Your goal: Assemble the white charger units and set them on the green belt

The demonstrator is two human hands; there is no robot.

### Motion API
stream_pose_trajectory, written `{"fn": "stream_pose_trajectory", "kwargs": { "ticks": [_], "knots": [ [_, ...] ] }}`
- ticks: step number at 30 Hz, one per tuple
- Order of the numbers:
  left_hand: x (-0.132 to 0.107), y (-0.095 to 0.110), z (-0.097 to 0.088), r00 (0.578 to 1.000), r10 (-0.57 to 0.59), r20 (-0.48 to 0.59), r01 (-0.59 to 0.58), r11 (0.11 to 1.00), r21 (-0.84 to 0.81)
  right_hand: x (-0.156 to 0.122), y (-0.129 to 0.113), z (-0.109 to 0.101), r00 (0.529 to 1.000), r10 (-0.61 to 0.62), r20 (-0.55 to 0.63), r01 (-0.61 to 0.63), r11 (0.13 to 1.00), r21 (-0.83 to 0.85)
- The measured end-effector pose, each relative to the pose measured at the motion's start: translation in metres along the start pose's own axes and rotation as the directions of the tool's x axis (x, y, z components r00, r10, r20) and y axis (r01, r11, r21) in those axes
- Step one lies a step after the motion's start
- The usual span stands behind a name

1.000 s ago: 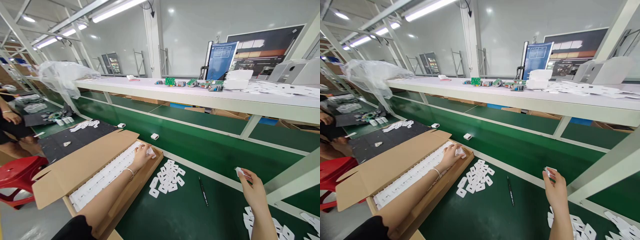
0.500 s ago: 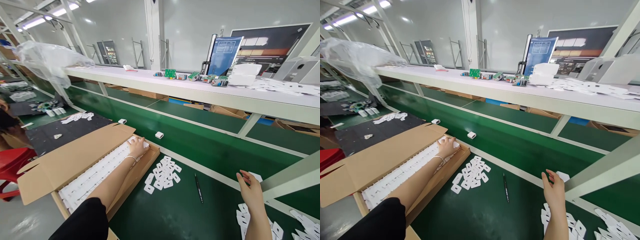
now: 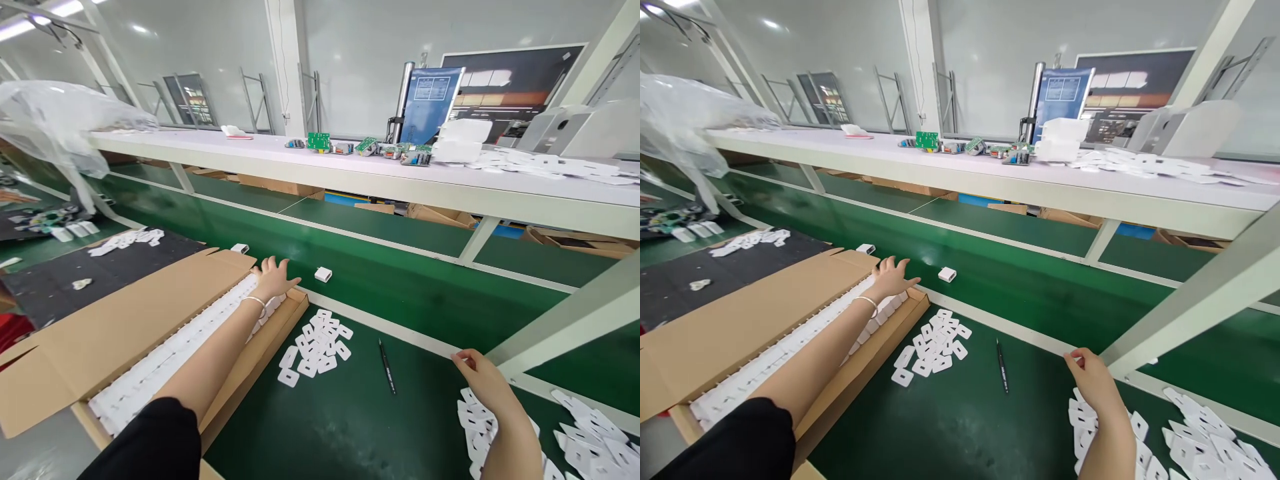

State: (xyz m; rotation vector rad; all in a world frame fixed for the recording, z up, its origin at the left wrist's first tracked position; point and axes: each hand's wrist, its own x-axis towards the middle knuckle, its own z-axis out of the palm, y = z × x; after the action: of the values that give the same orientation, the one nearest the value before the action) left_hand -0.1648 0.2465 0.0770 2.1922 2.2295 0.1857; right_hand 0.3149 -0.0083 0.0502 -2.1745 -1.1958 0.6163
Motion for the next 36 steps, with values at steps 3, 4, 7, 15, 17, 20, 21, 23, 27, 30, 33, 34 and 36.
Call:
{"fn": "stream_pose_trajectory", "kwargs": {
  "ticks": [3, 4, 7, 15, 17, 20, 21, 23, 27, 30, 33, 34, 36],
  "knots": [
    [-0.003, 0.050, 0.016, 0.988, 0.147, -0.051, -0.149, 0.988, -0.050, -0.015, -0.004, -0.009, 0.985, 0.102, 0.136, -0.114, 0.990, 0.085],
    [-0.005, 0.067, 0.025, 0.981, 0.188, -0.052, -0.192, 0.979, -0.074, -0.020, -0.005, -0.011, 0.976, 0.136, 0.170, -0.156, 0.981, 0.111],
    [-0.009, 0.115, 0.051, 0.971, 0.236, -0.038, -0.239, 0.958, -0.161, -0.031, -0.003, -0.013, 0.955, 0.206, 0.215, -0.236, 0.963, 0.127],
    [-0.010, 0.162, 0.087, 0.993, 0.119, 0.016, -0.101, 0.902, -0.420, -0.031, 0.004, 0.006, 0.935, 0.159, 0.317, -0.241, 0.940, 0.240],
    [-0.013, 0.165, 0.087, 0.993, 0.107, 0.040, -0.072, 0.858, -0.509, -0.029, -0.004, 0.015, 0.928, 0.101, 0.359, -0.207, 0.940, 0.271],
    [-0.019, 0.171, 0.082, 0.991, 0.116, 0.064, -0.044, 0.747, -0.663, -0.027, -0.019, 0.026, 0.907, -0.004, 0.422, -0.146, 0.935, 0.322],
    [-0.022, 0.175, 0.079, 0.990, 0.117, 0.073, -0.030, 0.695, -0.718, -0.027, -0.024, 0.028, 0.898, -0.045, 0.438, -0.120, 0.932, 0.342],
    [-0.029, 0.182, 0.073, 0.988, 0.121, 0.098, 0.013, 0.562, -0.827, -0.028, -0.033, 0.027, 0.883, -0.125, 0.451, -0.061, 0.924, 0.377],
    [-0.052, 0.199, 0.057, 0.972, 0.166, 0.168, 0.137, 0.184, -0.973, -0.031, -0.036, 0.016, 0.908, -0.191, 0.372, 0.056, 0.937, 0.345],
    [-0.079, 0.204, 0.041, 0.952, 0.229, 0.202, 0.229, -0.100, -0.968, -0.031, -0.031, 0.013, 0.944, -0.125, 0.304, 0.074, 0.982, 0.174],
    [-0.113, 0.203, 0.024, 0.934, 0.290, 0.208, 0.291, -0.277, -0.916, -0.031, -0.029, 0.021, 0.957, -0.022, 0.289, 0.033, 0.999, -0.035],
    [-0.125, 0.202, 0.019, 0.929, 0.309, 0.203, 0.301, -0.314, -0.900, -0.031, -0.030, 0.026, 0.958, 0.007, 0.287, 0.021, 0.995, -0.097],
    [-0.145, 0.199, 0.009, 0.922, 0.339, 0.185, 0.311, -0.367, -0.877, -0.030, -0.034, 0.037, 0.959, 0.053, 0.277, 0.005, 0.978, -0.207]
  ]
}}
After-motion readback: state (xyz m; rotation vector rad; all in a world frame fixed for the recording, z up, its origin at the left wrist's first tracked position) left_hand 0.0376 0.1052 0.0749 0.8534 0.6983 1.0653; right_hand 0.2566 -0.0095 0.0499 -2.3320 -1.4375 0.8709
